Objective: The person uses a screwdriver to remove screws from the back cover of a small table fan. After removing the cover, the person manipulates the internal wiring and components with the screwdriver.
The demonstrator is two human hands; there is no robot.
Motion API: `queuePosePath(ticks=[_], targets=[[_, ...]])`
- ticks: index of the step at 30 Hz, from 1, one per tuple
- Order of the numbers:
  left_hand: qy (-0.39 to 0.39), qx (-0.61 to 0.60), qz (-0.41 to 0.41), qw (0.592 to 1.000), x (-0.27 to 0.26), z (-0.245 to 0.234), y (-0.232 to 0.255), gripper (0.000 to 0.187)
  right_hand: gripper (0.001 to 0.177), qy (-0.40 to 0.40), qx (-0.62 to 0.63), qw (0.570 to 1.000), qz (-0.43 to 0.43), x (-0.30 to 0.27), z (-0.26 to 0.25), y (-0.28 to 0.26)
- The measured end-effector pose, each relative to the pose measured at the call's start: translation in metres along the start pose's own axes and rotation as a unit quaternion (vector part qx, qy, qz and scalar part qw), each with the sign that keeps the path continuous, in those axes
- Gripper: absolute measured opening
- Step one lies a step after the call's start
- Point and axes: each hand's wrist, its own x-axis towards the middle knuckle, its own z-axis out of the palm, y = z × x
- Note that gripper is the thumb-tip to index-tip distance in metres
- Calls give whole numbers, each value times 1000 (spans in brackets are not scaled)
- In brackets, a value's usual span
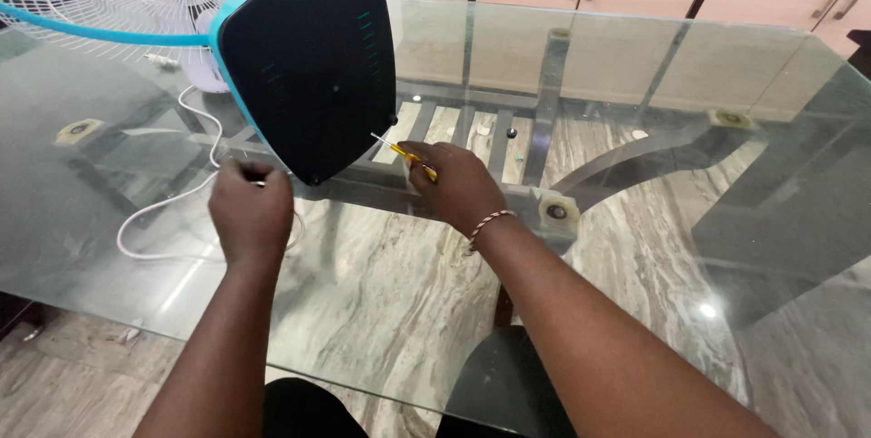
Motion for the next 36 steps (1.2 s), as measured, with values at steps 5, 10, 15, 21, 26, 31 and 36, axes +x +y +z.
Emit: queuePosePath(ticks=[5,10,15,21,26,31,36], targets=[[-115,31,22,993,-1,3,5,51,39,-2,119,992,-28,-13,23,-17],[-121,45,89,988,0,1,-1,53,38,-63,77,994,-31,-23,20,-25],[-140,36,26,989,3,1,-4,44,36,-49,3,992,-115,-25,23,-32],[-135,23,6,991,1,0,-1,39,39,-84,-40,991,-96,-21,25,-36],[-131,6,14,991,-1,0,0,42,35,-94,-44,991,-88,-20,26,-35],[-138,20,5,990,1,-1,0,42,38,-94,-16,992,-80,-20,27,-31],[-130,26,13,991,0,-2,-1,41,37,-59,2,990,-127,-20,26,-28]])
